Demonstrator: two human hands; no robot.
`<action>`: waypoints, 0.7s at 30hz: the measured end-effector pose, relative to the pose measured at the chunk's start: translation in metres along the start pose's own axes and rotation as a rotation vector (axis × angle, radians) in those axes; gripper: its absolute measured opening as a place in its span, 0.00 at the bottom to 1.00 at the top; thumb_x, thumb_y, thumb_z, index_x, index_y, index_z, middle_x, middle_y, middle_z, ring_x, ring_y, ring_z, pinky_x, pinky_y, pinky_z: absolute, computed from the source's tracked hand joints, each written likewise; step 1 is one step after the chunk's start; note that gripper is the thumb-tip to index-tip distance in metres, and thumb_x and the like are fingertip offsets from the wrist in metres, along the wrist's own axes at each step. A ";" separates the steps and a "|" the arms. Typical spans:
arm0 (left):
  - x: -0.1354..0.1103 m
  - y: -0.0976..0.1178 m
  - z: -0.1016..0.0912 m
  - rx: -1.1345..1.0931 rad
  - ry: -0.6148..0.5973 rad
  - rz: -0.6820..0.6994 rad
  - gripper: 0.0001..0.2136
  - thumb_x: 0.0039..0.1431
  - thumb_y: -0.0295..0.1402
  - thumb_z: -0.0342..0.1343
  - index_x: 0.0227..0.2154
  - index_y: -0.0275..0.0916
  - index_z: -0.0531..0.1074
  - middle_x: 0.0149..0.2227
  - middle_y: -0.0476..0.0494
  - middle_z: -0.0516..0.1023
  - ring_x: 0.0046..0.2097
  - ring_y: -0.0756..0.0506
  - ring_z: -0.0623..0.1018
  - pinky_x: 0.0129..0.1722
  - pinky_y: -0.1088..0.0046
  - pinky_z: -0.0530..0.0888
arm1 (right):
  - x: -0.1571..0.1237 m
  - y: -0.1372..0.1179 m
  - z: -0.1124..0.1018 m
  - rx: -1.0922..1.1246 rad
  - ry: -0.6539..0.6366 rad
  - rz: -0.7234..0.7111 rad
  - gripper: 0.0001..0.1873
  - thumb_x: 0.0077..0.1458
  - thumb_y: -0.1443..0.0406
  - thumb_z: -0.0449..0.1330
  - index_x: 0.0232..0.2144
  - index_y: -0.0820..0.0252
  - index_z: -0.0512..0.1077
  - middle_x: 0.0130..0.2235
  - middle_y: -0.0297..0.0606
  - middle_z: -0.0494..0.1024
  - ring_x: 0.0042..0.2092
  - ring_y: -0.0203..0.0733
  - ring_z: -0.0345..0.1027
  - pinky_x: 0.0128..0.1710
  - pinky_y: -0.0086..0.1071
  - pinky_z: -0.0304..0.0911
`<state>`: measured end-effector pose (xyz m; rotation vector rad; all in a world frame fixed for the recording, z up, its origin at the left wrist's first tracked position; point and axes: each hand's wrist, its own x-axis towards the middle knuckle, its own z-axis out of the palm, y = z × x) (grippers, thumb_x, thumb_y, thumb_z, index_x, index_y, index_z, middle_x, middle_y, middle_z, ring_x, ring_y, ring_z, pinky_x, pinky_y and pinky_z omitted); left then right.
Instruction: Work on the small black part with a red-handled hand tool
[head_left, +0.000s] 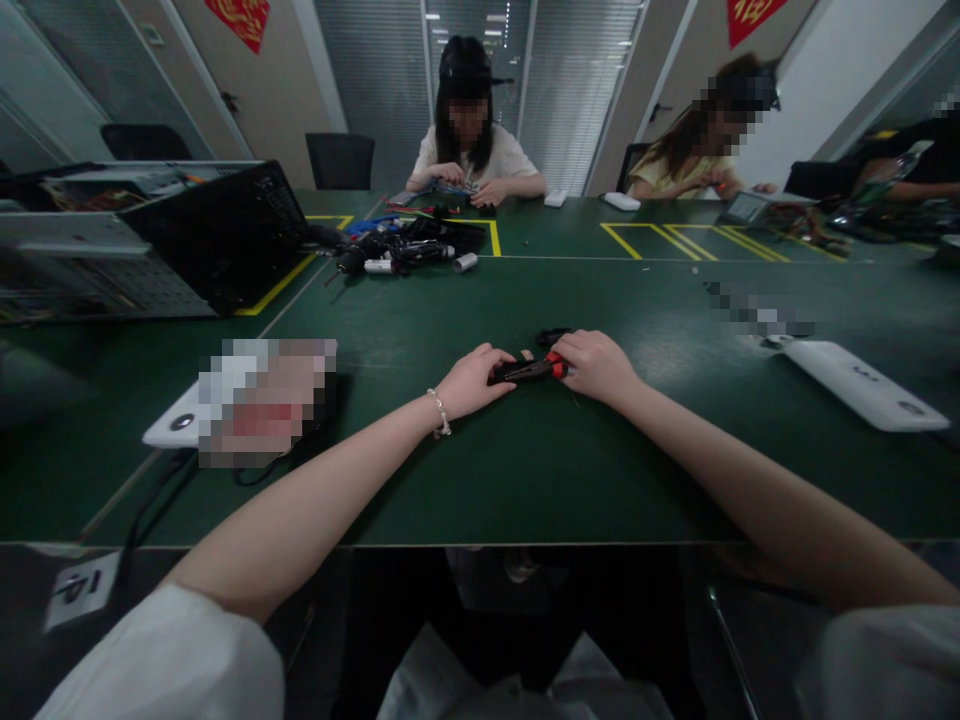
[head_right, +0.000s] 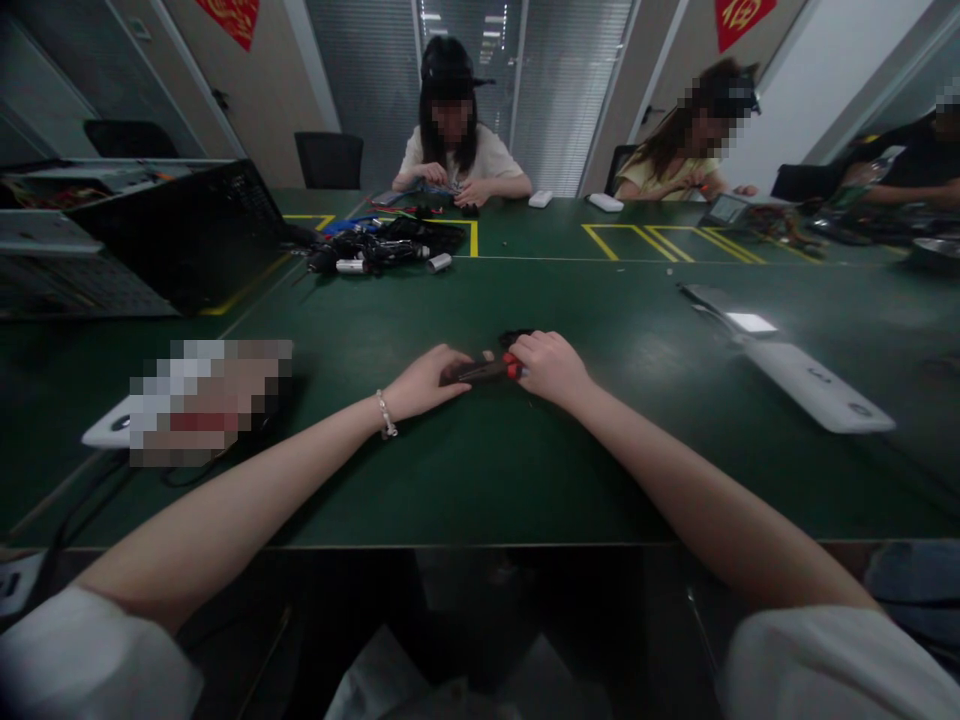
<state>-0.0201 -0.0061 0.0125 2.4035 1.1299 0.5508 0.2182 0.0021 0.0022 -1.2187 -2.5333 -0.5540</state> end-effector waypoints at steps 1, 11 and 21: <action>0.000 0.000 0.000 0.001 -0.001 -0.004 0.16 0.52 0.34 0.56 0.44 0.36 0.67 0.38 0.44 0.67 0.36 0.47 0.70 0.37 0.69 0.70 | 0.000 0.000 0.000 -0.004 0.000 -0.001 0.10 0.45 0.69 0.53 0.32 0.64 0.70 0.33 0.42 0.73 0.35 0.43 0.62 0.34 0.33 0.53; 0.001 0.001 0.001 0.021 0.000 -0.001 0.16 0.52 0.33 0.56 0.44 0.36 0.67 0.39 0.43 0.67 0.36 0.47 0.70 0.37 0.69 0.70 | -0.001 0.000 0.000 0.006 0.032 -0.032 0.12 0.46 0.69 0.53 0.34 0.64 0.71 0.35 0.43 0.74 0.37 0.44 0.62 0.36 0.35 0.53; 0.000 0.001 0.001 0.025 0.007 0.014 0.16 0.52 0.33 0.55 0.44 0.36 0.67 0.38 0.44 0.67 0.36 0.47 0.70 0.37 0.69 0.70 | 0.001 -0.001 -0.002 0.024 0.010 -0.011 0.11 0.46 0.69 0.52 0.33 0.64 0.70 0.34 0.43 0.74 0.36 0.43 0.62 0.35 0.34 0.54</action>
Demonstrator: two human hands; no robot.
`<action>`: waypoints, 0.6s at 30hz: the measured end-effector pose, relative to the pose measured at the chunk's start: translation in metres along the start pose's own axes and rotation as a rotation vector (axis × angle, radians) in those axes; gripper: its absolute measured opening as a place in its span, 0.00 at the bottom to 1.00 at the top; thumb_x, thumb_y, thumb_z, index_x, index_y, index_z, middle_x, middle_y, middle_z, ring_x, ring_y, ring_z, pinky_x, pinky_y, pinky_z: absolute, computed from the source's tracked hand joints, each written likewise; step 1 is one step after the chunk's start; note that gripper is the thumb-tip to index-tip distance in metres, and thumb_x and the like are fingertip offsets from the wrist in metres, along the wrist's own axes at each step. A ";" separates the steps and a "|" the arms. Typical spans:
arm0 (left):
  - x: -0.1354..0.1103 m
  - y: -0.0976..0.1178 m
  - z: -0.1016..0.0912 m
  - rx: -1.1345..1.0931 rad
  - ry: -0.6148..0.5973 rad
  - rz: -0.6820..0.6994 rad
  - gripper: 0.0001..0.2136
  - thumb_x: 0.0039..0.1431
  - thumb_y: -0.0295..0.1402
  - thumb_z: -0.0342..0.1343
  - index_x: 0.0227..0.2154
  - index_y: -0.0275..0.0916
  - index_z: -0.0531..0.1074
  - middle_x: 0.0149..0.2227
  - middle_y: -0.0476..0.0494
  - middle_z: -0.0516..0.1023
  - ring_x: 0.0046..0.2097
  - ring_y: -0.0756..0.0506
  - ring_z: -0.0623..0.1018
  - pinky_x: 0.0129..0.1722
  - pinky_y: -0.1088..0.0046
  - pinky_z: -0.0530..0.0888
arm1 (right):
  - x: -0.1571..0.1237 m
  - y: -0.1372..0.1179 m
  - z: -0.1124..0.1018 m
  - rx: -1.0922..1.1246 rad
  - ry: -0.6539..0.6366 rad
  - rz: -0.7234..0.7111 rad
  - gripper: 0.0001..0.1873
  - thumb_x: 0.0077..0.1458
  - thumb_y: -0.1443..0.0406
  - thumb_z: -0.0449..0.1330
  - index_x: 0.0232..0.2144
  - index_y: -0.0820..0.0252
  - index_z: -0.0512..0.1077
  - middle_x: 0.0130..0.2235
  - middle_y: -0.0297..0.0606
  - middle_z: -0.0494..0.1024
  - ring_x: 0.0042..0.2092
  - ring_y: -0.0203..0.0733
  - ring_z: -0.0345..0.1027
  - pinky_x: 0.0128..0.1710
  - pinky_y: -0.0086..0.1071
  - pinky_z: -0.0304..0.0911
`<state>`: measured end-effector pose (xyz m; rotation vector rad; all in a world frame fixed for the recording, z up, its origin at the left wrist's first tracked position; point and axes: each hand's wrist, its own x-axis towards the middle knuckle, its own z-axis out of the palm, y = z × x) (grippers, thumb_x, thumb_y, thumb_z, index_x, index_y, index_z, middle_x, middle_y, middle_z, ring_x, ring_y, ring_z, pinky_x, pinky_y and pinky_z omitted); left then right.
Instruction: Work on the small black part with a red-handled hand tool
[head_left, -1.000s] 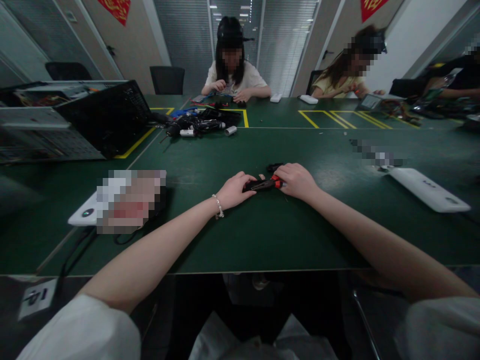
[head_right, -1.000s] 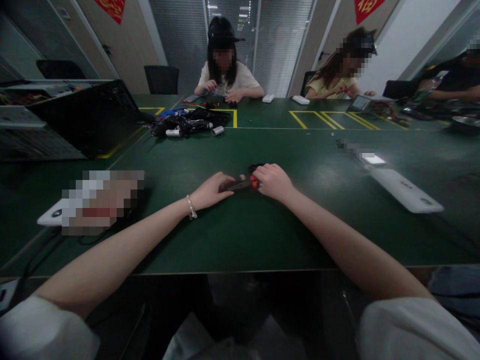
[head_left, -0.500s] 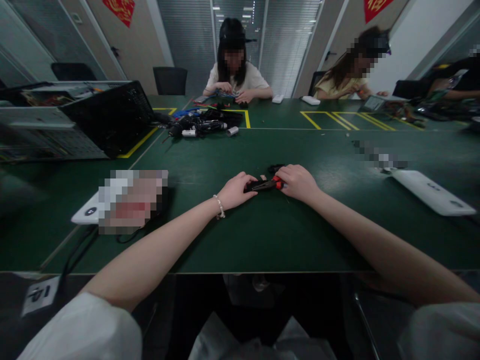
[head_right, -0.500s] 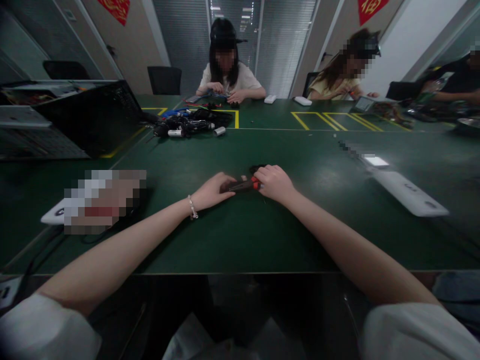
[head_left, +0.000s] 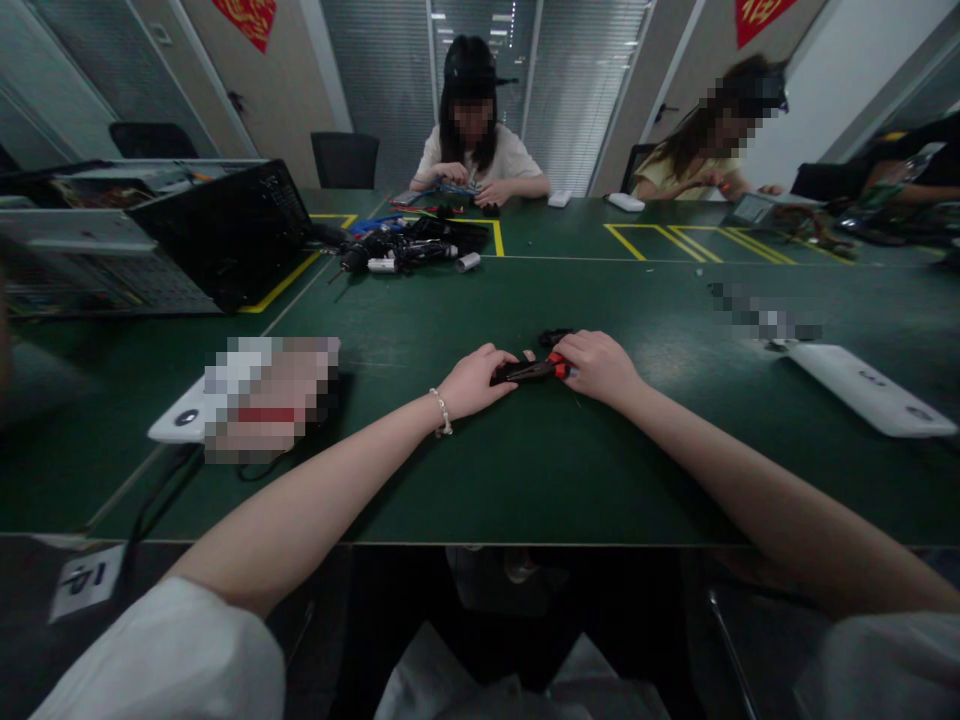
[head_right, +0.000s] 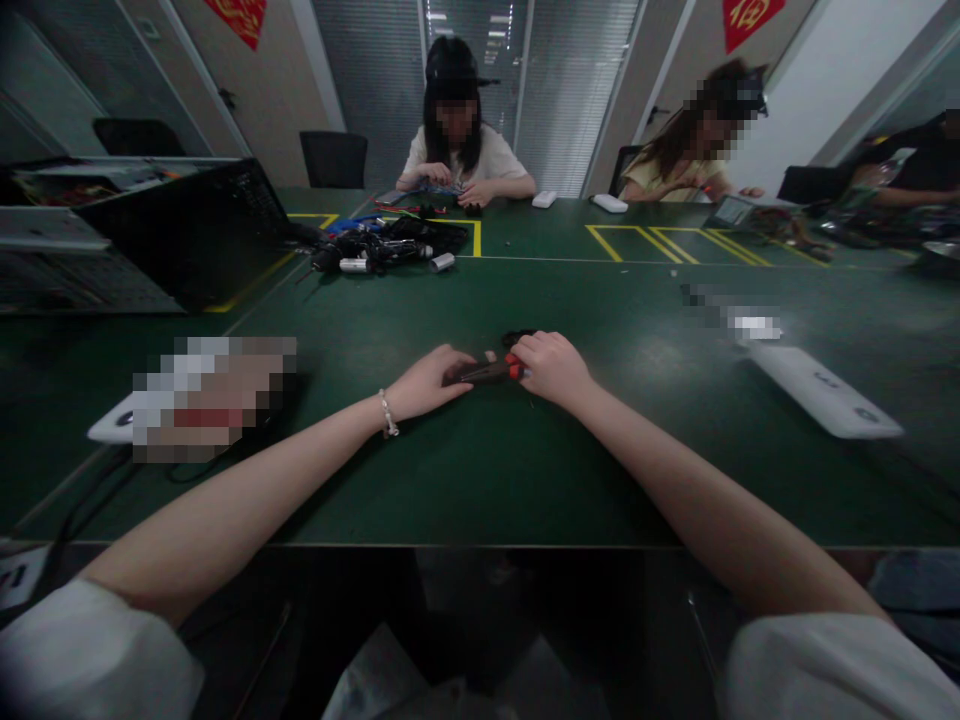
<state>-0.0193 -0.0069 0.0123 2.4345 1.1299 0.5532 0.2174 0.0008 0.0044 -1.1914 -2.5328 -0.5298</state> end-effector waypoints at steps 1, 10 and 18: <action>0.000 0.000 0.000 0.005 -0.001 0.000 0.16 0.53 0.33 0.55 0.44 0.36 0.67 0.38 0.44 0.67 0.36 0.47 0.70 0.37 0.69 0.70 | 0.000 0.000 -0.001 -0.002 -0.002 -0.003 0.11 0.46 0.69 0.52 0.33 0.64 0.71 0.34 0.43 0.74 0.36 0.43 0.62 0.35 0.34 0.54; 0.001 0.000 0.000 0.003 -0.016 -0.014 0.16 0.53 0.34 0.55 0.45 0.36 0.67 0.40 0.43 0.67 0.37 0.47 0.70 0.38 0.69 0.70 | 0.000 0.000 -0.001 -0.013 -0.007 0.002 0.12 0.45 0.70 0.52 0.33 0.63 0.71 0.35 0.43 0.74 0.36 0.44 0.62 0.35 0.35 0.54; 0.001 -0.003 0.002 0.009 0.000 0.003 0.16 0.53 0.34 0.55 0.45 0.36 0.67 0.39 0.43 0.67 0.37 0.47 0.70 0.37 0.69 0.70 | 0.000 0.002 0.002 0.016 -0.018 0.011 0.11 0.45 0.69 0.52 0.33 0.63 0.71 0.34 0.43 0.74 0.35 0.43 0.62 0.34 0.34 0.53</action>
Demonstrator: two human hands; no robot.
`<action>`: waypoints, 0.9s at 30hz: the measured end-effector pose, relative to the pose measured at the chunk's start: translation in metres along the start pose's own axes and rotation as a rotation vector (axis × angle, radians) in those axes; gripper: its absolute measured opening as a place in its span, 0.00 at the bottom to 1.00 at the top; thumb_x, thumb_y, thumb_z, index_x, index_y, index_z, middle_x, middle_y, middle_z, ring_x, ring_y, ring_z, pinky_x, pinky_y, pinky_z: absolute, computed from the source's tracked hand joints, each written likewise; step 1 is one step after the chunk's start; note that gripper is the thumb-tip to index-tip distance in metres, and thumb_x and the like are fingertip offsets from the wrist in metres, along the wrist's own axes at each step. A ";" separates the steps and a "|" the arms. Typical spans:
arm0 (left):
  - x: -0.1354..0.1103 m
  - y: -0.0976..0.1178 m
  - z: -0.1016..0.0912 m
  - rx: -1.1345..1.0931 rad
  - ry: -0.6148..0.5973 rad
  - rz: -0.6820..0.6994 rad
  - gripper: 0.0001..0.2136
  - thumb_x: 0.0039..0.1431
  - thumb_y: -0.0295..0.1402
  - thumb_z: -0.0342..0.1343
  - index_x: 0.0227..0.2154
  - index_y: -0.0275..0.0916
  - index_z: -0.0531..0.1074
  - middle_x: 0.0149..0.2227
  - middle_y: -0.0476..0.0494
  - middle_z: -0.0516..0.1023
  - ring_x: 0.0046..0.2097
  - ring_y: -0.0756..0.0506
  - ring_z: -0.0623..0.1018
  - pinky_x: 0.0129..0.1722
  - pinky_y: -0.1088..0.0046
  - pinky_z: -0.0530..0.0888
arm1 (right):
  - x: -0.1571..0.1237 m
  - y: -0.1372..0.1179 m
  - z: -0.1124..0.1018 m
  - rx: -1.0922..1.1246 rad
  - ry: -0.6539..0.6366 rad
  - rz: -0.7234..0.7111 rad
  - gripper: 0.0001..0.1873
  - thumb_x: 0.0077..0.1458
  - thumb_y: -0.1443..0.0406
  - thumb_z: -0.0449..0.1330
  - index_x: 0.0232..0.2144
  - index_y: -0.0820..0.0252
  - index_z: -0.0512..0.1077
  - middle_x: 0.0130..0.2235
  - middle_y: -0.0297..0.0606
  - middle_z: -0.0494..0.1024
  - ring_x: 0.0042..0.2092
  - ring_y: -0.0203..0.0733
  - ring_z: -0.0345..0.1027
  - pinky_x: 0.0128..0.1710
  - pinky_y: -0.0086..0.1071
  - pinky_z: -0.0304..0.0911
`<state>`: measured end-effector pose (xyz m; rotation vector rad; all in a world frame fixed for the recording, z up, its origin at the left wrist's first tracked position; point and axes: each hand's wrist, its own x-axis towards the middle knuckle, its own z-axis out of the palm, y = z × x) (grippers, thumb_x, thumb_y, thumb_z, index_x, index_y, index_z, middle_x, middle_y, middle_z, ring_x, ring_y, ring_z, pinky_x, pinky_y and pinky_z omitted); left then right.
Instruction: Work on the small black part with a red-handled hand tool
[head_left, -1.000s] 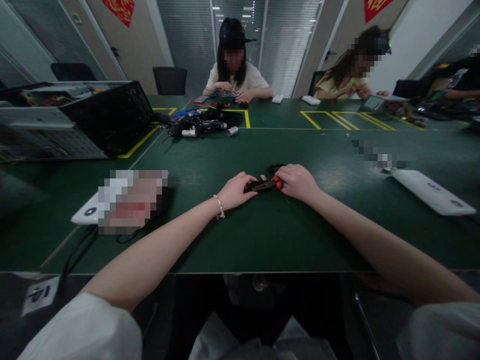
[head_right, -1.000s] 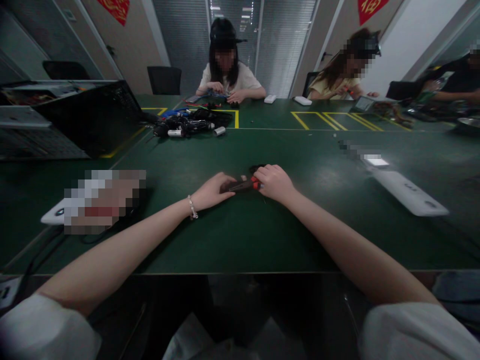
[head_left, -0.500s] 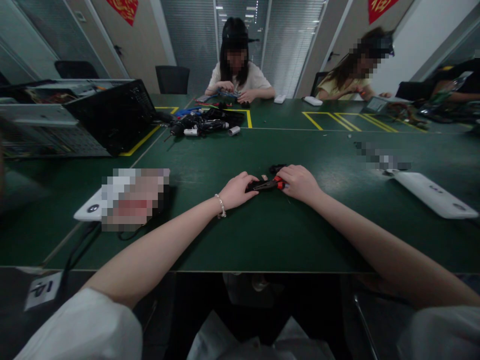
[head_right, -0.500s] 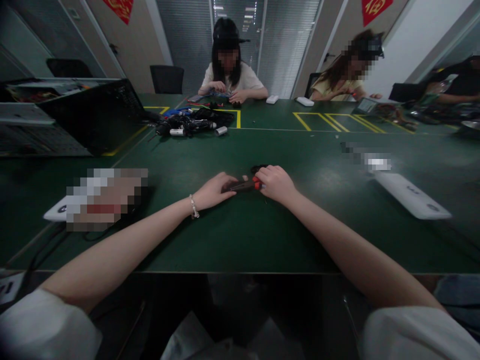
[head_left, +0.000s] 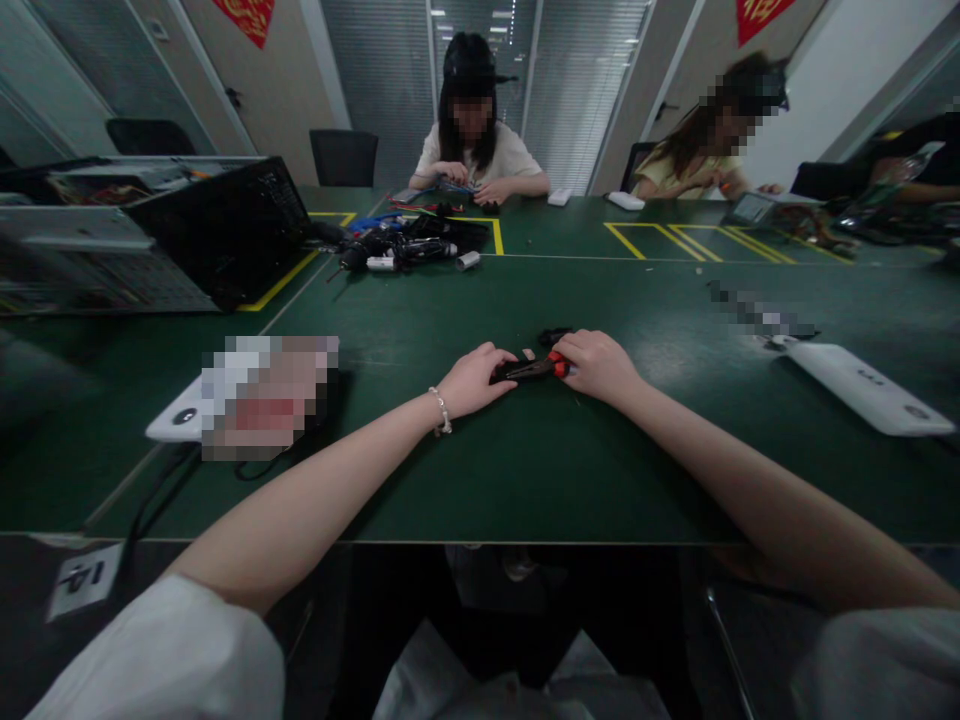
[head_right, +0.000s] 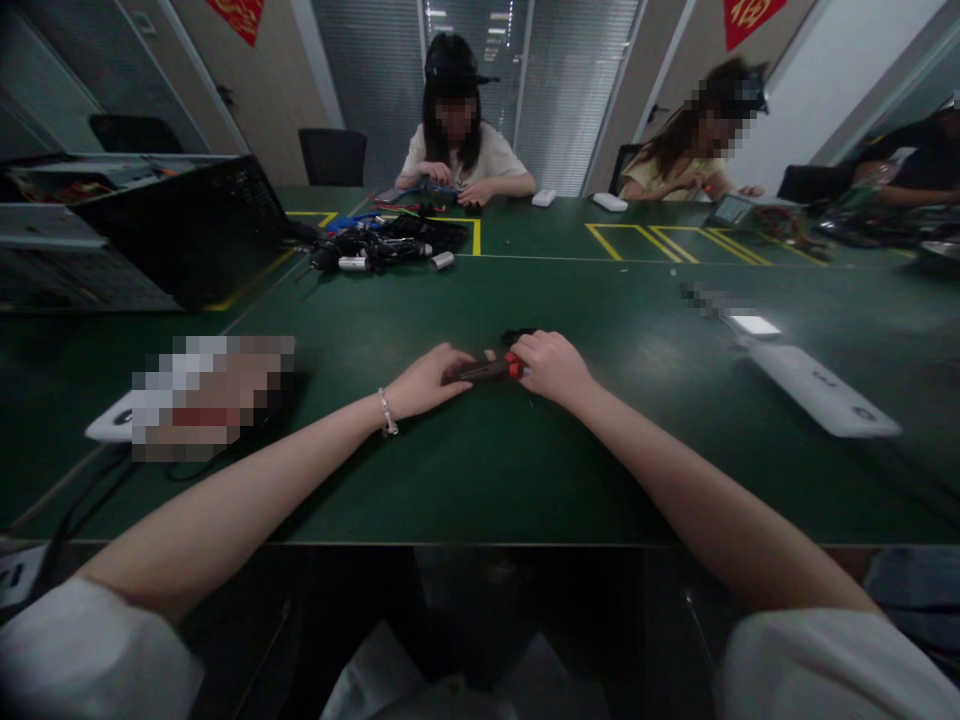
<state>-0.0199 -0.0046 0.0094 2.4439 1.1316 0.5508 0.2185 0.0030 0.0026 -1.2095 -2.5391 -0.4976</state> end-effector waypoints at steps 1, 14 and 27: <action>0.000 0.000 0.000 -0.002 -0.002 -0.002 0.16 0.53 0.35 0.55 0.45 0.36 0.67 0.39 0.43 0.67 0.37 0.47 0.70 0.37 0.69 0.70 | 0.000 0.000 0.000 -0.001 0.003 -0.003 0.11 0.46 0.69 0.52 0.33 0.63 0.71 0.34 0.42 0.74 0.35 0.43 0.62 0.34 0.34 0.53; 0.000 0.001 -0.001 -0.028 -0.001 0.009 0.15 0.52 0.33 0.56 0.44 0.38 0.67 0.39 0.44 0.67 0.37 0.47 0.70 0.38 0.68 0.70 | -0.002 -0.005 -0.010 -0.044 -0.019 -0.004 0.12 0.45 0.69 0.53 0.34 0.64 0.71 0.35 0.45 0.74 0.35 0.45 0.62 0.34 0.36 0.53; 0.001 0.000 0.000 0.033 -0.006 0.010 0.16 0.54 0.35 0.54 0.45 0.38 0.68 0.38 0.44 0.67 0.38 0.46 0.70 0.38 0.69 0.69 | -0.002 -0.005 -0.011 -0.074 -0.014 -0.019 0.12 0.45 0.69 0.53 0.35 0.65 0.71 0.36 0.45 0.73 0.37 0.45 0.62 0.35 0.35 0.53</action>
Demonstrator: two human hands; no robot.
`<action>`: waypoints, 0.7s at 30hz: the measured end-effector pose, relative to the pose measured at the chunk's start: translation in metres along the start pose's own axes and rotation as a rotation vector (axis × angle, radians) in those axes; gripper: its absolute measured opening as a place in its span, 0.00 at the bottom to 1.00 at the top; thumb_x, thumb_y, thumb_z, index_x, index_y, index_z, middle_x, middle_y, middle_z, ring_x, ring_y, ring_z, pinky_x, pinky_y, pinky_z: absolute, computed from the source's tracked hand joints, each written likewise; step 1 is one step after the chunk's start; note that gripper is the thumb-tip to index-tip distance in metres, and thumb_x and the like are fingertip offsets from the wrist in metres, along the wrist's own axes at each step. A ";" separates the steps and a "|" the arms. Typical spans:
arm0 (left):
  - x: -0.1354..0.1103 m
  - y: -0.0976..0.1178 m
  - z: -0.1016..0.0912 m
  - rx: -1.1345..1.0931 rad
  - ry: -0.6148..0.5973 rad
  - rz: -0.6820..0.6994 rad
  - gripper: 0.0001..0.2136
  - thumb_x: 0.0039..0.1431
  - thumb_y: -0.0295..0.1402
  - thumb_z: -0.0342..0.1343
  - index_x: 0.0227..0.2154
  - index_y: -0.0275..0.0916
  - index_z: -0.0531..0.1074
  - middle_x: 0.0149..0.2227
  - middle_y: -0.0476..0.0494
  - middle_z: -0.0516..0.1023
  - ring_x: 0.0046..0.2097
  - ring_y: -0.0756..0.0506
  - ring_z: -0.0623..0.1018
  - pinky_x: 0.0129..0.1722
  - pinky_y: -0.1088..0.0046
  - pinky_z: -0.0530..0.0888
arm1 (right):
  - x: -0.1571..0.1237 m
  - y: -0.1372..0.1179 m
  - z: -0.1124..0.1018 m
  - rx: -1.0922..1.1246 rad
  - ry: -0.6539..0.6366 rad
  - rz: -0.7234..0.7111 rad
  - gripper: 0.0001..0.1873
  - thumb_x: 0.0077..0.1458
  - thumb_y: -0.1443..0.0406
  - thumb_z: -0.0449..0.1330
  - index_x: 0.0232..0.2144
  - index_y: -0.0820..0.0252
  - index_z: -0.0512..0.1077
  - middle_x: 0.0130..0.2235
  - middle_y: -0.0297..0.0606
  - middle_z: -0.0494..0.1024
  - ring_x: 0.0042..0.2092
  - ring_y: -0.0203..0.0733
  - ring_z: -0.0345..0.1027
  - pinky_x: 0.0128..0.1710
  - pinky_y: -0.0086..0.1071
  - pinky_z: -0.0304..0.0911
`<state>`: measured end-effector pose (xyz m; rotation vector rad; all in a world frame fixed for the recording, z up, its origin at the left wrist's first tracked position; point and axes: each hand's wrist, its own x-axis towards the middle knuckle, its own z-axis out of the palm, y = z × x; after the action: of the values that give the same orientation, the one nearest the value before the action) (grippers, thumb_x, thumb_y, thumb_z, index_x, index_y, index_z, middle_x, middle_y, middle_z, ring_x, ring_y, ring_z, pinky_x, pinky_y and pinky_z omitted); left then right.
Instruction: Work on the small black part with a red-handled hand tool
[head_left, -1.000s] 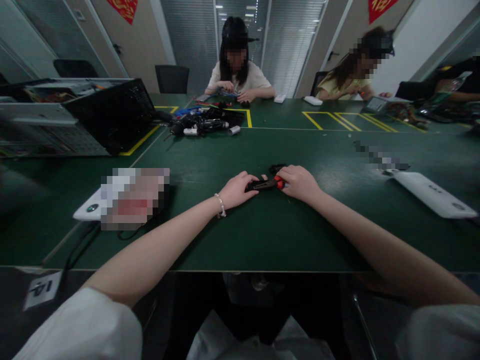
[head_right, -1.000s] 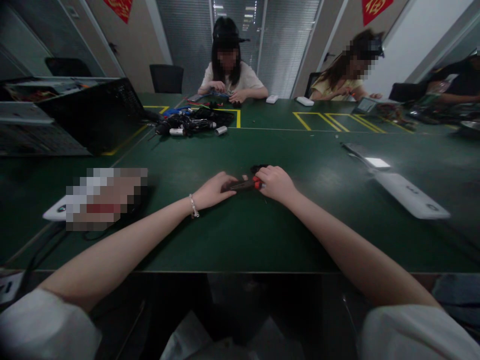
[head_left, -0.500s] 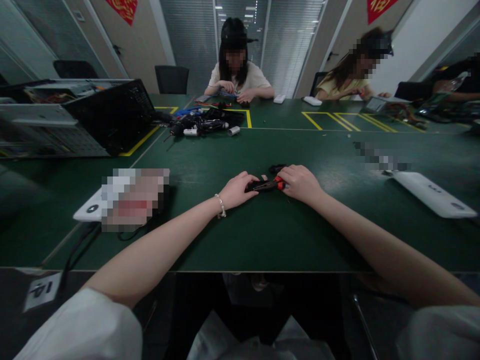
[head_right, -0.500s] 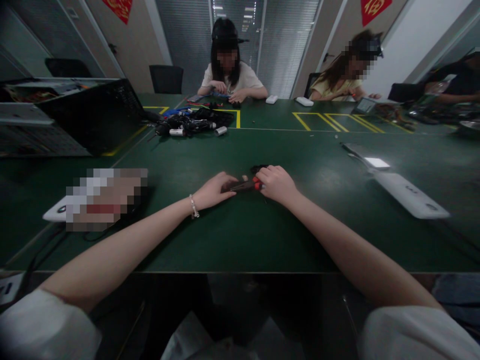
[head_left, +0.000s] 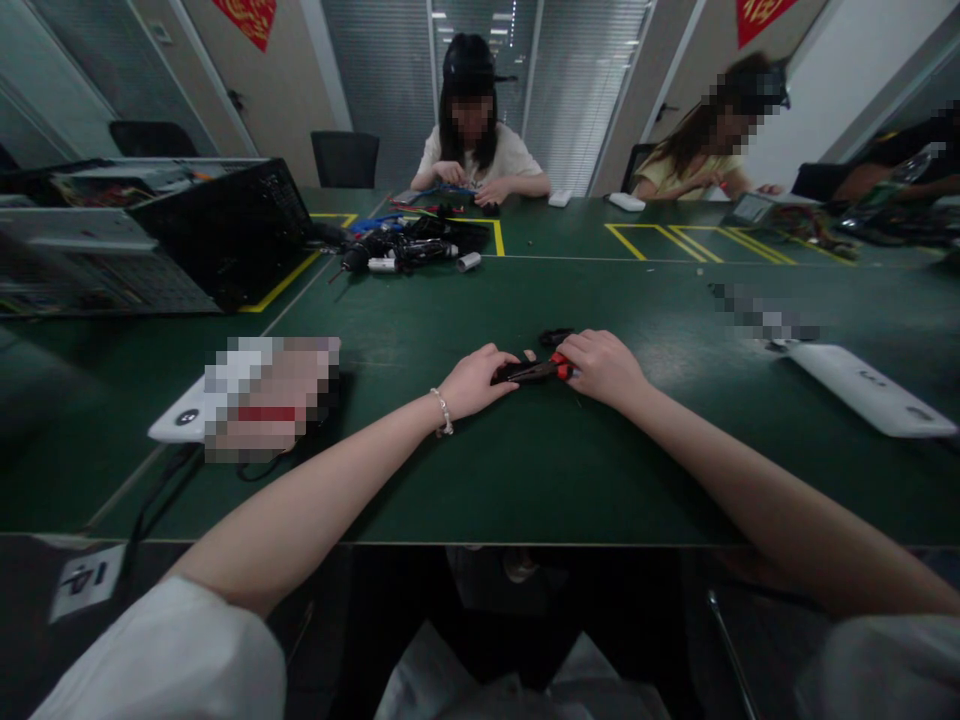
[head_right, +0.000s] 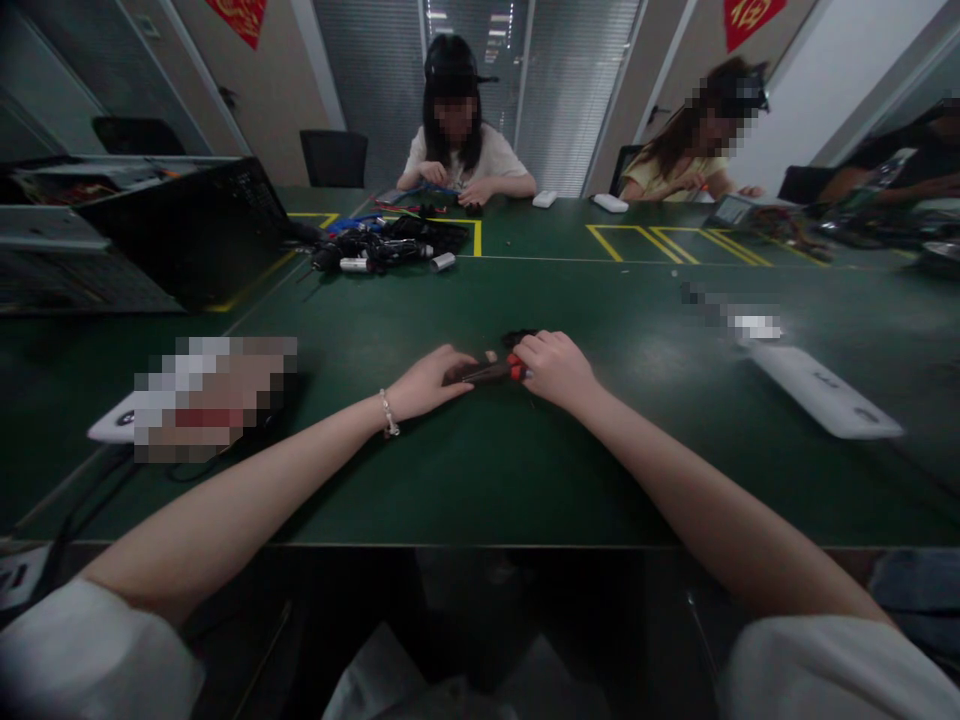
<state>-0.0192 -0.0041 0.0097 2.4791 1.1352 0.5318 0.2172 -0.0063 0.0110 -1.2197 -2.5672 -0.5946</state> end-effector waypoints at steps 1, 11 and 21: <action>0.000 0.000 0.000 -0.003 0.000 -0.002 0.16 0.54 0.35 0.54 0.45 0.38 0.68 0.38 0.44 0.67 0.38 0.46 0.70 0.38 0.69 0.69 | 0.000 0.000 0.001 0.009 0.000 0.006 0.12 0.45 0.70 0.53 0.35 0.65 0.71 0.36 0.45 0.73 0.36 0.45 0.62 0.35 0.35 0.53; -0.001 0.002 -0.001 -0.033 -0.004 -0.010 0.16 0.54 0.35 0.55 0.45 0.37 0.68 0.38 0.44 0.67 0.37 0.47 0.70 0.37 0.69 0.69 | 0.000 -0.001 0.005 0.063 -0.024 0.045 0.11 0.45 0.69 0.53 0.33 0.64 0.71 0.34 0.43 0.74 0.35 0.43 0.62 0.34 0.34 0.53; -0.002 0.003 -0.003 -0.048 -0.013 -0.027 0.15 0.53 0.34 0.55 0.44 0.37 0.68 0.39 0.43 0.67 0.37 0.47 0.70 0.37 0.69 0.70 | 0.000 0.001 0.005 0.033 -0.012 0.016 0.11 0.45 0.69 0.53 0.34 0.64 0.70 0.35 0.43 0.74 0.36 0.44 0.62 0.34 0.34 0.54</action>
<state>-0.0197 -0.0068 0.0134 2.4193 1.1365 0.5284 0.2178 -0.0034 0.0072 -1.2354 -2.5643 -0.5415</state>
